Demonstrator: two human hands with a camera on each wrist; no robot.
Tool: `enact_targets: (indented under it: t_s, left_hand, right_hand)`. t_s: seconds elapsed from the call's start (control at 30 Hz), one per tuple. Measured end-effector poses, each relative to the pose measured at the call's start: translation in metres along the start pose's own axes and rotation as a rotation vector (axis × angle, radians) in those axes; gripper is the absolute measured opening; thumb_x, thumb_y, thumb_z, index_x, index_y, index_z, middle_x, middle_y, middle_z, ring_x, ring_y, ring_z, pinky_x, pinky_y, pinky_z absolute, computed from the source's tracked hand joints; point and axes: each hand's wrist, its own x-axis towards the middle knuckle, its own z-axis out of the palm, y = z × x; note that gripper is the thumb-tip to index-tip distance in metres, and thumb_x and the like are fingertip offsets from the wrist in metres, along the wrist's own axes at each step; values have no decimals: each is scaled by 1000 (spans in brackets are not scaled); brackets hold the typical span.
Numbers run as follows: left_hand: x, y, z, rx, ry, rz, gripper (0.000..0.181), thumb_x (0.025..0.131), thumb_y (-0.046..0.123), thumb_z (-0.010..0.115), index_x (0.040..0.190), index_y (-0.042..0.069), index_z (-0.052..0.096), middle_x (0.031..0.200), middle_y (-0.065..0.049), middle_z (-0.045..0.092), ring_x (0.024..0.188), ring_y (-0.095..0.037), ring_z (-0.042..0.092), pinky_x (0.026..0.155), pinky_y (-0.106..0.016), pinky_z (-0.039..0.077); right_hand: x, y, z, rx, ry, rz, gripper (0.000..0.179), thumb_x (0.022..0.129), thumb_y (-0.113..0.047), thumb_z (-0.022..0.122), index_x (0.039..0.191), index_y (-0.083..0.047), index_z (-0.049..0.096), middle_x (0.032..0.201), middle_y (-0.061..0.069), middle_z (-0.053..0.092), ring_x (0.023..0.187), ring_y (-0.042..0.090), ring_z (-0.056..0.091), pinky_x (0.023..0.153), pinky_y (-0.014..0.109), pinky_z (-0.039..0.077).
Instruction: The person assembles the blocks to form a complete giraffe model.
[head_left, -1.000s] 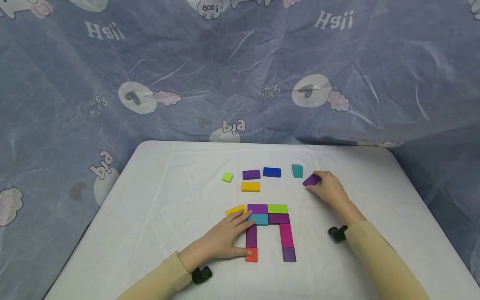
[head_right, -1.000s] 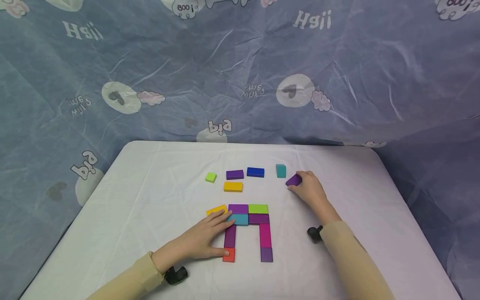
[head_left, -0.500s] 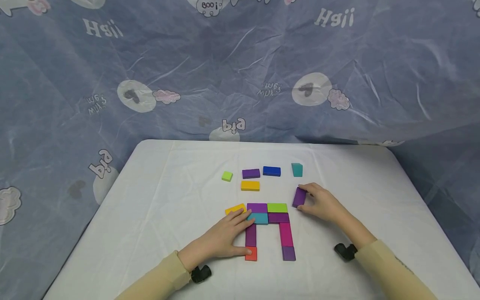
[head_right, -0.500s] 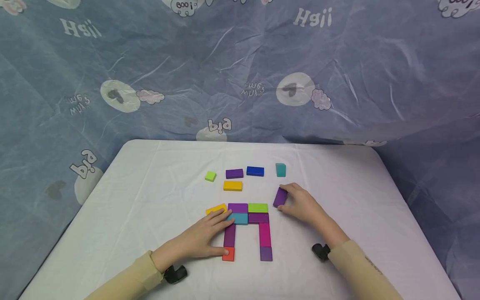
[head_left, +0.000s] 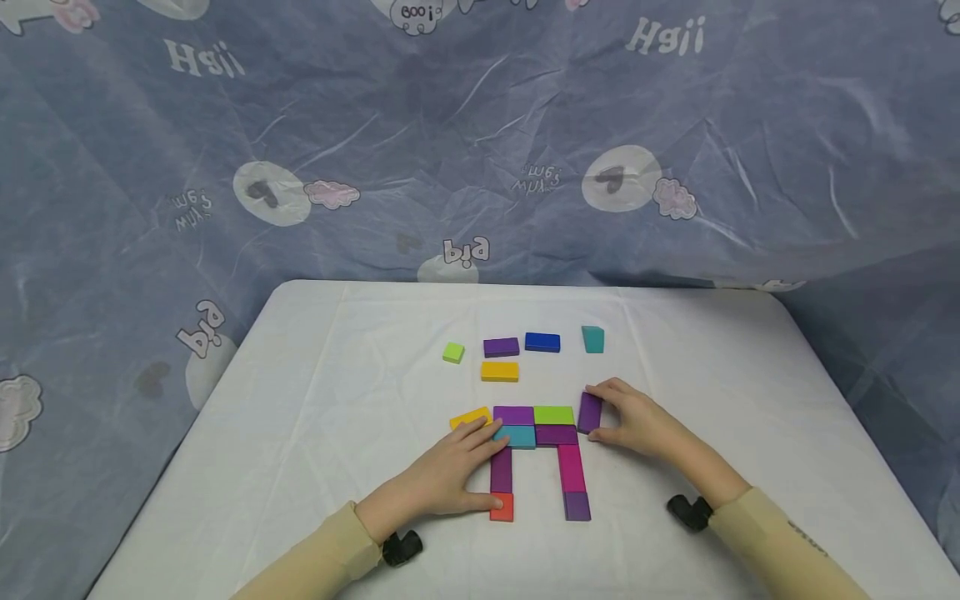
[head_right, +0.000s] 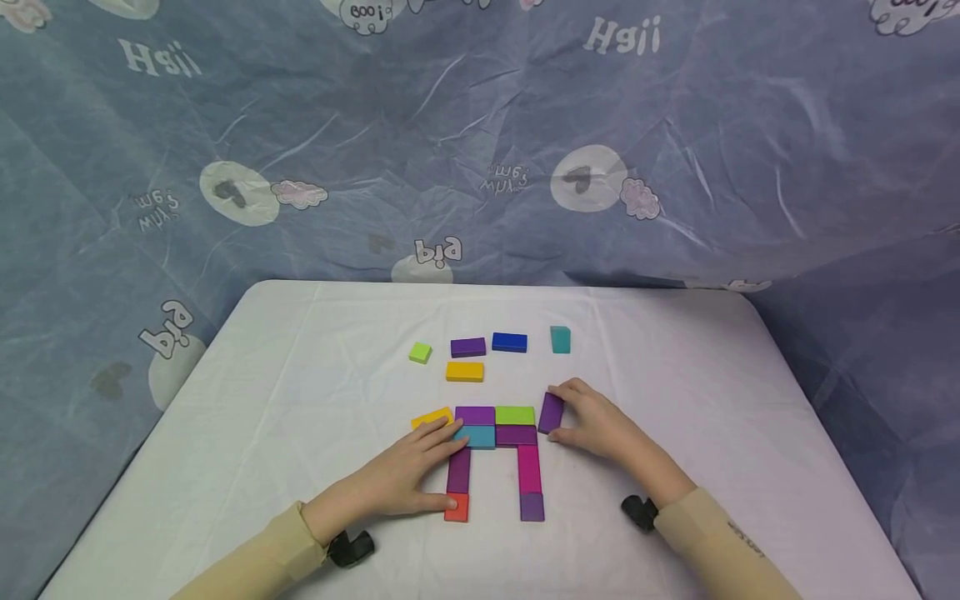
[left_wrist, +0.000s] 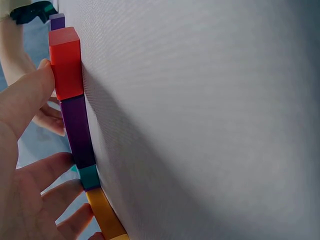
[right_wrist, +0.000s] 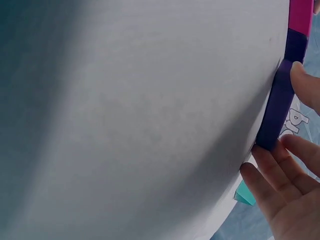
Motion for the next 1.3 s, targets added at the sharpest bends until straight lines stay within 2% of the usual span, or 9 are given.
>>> enact_targets:
  t_s: [0.37,0.8,1.3]
  left_hand:
    - [-1,-1,2,2,12,9,84,86,57,67,153,17,37,164,-3,25,151,-26,22,120,-44,30]
    - [0,-2,2,9,11,10,84,86,58,66,154,17,36,164,-2,25,151,-26,22,120,-44,30]
    - [-1,-1,1,10,18,9,84,86,57,67,153,17,37,164,-2,26,151,-26,22,120,-44,30]
  right_hand:
    - [1,1,0,6,-8,-19,66,76,-23,85,132,1,60,123,15,62,114,32,60,99,50,51]
    - [0,2,0,3,-14,-53,66,76,-20,85,133,1,59,125,16,62,114,32,61,96,47,53]
    - [1,0,1,0,-25,-34,67,76,-21,85,134,0,59,127,17,61,116,33,60,97,48,53]
